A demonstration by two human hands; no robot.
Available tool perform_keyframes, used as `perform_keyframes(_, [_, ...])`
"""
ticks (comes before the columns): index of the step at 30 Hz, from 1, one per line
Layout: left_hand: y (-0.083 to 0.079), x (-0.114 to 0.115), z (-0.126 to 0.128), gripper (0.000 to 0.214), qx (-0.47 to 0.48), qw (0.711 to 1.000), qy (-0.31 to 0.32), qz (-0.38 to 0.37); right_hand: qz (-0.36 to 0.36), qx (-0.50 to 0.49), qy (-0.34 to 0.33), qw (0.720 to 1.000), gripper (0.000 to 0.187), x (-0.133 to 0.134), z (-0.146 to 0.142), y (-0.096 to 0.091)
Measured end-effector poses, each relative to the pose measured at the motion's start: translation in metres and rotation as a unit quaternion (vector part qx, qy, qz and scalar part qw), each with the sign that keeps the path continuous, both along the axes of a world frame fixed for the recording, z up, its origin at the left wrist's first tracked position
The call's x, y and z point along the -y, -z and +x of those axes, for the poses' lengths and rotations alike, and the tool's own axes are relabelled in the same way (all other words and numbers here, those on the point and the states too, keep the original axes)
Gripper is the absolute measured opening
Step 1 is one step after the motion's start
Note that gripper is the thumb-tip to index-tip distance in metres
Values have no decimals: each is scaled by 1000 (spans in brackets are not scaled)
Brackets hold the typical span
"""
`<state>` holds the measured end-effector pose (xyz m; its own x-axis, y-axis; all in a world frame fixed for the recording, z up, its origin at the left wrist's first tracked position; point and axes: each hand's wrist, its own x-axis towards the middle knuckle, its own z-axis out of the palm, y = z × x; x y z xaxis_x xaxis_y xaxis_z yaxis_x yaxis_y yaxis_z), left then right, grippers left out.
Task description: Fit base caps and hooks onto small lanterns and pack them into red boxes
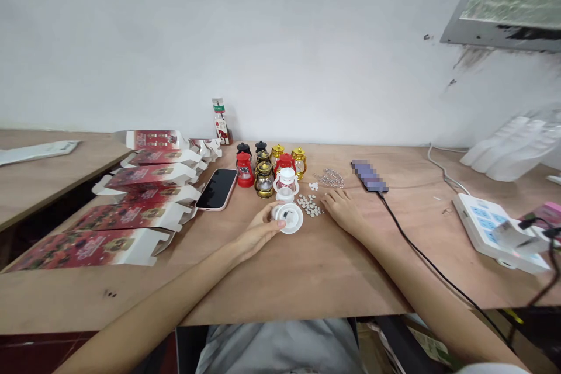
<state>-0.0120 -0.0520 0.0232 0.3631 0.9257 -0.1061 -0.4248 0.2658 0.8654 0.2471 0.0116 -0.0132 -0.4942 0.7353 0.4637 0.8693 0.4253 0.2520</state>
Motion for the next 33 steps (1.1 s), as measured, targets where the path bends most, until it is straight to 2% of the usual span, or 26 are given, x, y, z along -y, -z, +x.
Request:
perform_keyframes(5, [2, 0, 2, 53, 13, 1000, -15, 0, 40, -142, -24, 989, 26, 0, -1, 2])
perform_keyframes(9, [3, -1, 2, 51, 32, 999, -31, 6, 67, -312, -100, 943, 19, 16, -14, -7])
perform_keyframes(12, [4, -2, 3, 50, 26, 998, -49, 7, 92, -383, -152, 906, 10, 38, -34, -19])
perform_keyframes(15, [4, -2, 5, 52, 9, 998, -69, 12, 124, -375, -209, 895, 9, 59, -56, -29])
perform_keyframes(18, [4, -1, 8, 56, -11, 997, -75, 25, 145, -335, -246, 898, 11, 69, -72, -34])
perform_keyframes(26, [7, -1, 8, 60, -65, 993, -80, 59, 144, -305, -202, 920, 7, 71, -83, -34])
perform_keyframes(33, [4, 0, 7, 62, -61, 995, -73, 42, 139, -362, -214, 897, 5, 71, -81, -32])
